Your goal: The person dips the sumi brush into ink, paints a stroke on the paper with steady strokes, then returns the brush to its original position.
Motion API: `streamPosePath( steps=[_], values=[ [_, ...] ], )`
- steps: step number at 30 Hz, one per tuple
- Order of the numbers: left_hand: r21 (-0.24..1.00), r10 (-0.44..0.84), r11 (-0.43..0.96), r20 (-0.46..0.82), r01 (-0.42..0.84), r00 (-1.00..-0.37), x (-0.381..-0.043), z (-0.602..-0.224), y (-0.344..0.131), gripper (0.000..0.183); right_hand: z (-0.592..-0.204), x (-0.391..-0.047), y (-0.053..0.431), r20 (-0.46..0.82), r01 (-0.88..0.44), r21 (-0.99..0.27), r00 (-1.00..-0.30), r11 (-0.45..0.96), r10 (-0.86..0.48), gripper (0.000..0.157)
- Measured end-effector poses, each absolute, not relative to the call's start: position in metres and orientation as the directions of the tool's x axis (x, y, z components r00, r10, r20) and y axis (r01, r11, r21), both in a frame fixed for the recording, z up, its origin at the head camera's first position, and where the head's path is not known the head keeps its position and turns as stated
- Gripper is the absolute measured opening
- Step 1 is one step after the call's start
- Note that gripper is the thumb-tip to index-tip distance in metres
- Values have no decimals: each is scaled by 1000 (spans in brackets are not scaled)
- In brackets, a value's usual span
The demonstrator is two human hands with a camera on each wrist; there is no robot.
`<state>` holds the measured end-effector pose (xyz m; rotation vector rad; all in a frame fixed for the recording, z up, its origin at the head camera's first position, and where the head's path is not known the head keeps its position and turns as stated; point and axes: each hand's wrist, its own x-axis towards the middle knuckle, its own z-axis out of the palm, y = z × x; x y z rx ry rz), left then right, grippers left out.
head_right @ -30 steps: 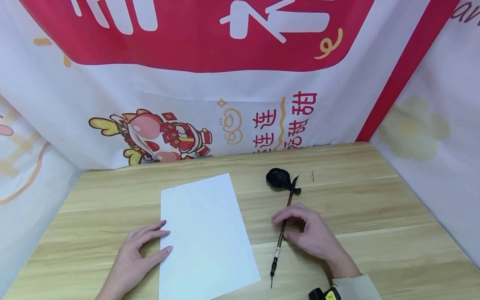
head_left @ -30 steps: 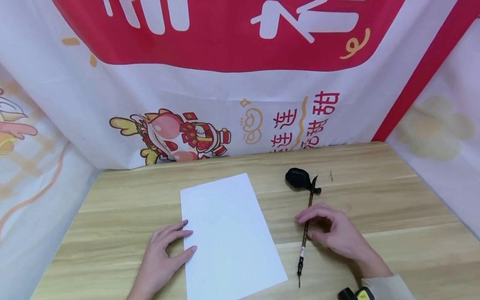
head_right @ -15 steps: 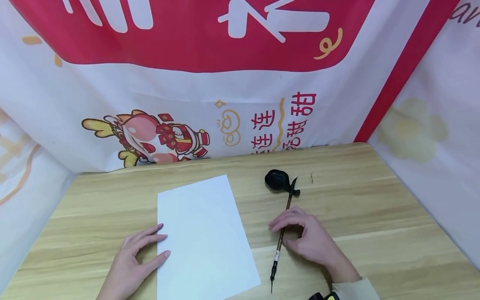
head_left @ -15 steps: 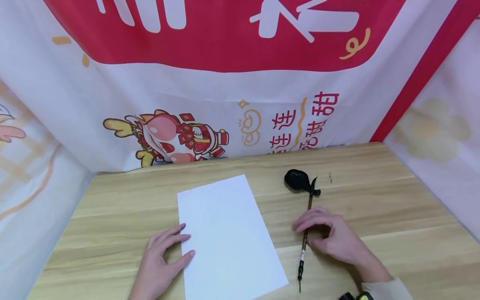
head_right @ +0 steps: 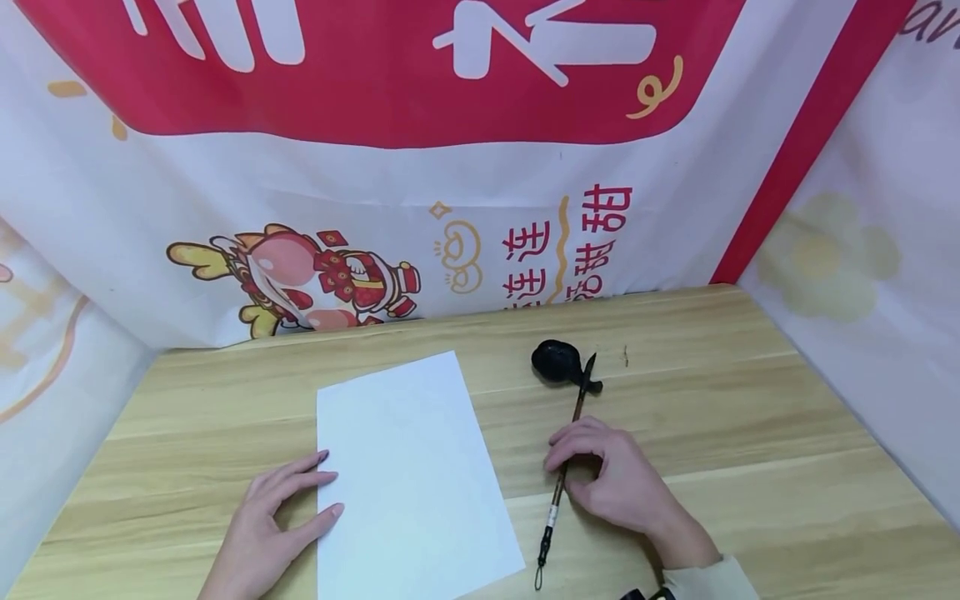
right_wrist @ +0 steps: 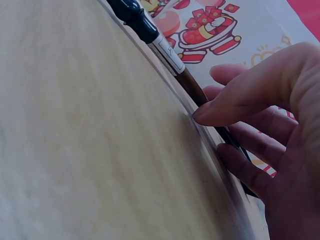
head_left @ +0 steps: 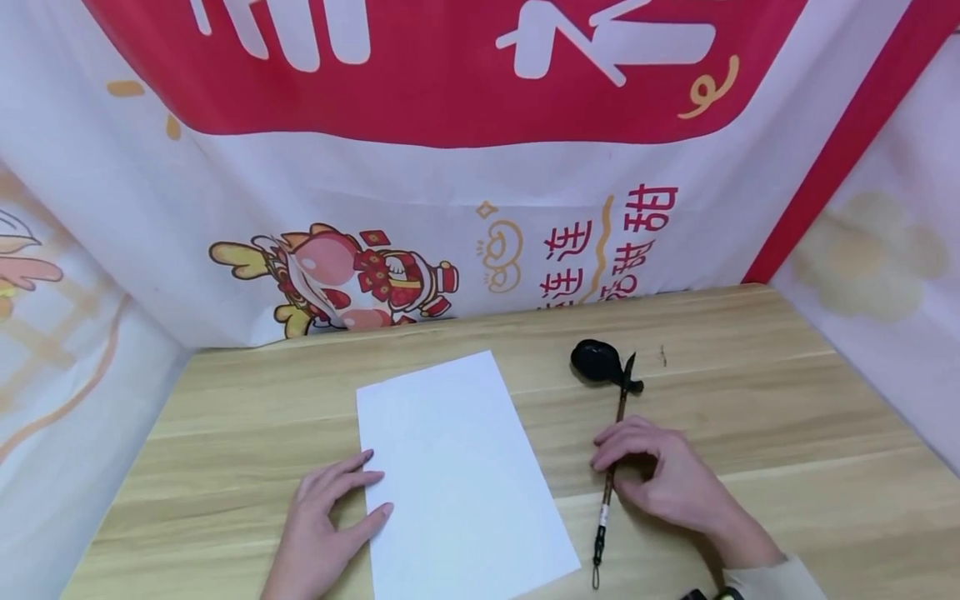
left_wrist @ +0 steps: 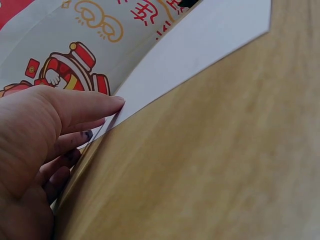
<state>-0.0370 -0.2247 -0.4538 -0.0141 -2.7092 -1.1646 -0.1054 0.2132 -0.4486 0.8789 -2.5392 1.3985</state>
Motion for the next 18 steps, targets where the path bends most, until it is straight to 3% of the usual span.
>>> streamPosePath(
  steps=[18],
  values=[
    [706, -75, 704, 180, 75, -981, -37, -454, -223, 37, -446, -105, 212, 328, -476, -745, -871, 467, -366, 54]
  ],
)
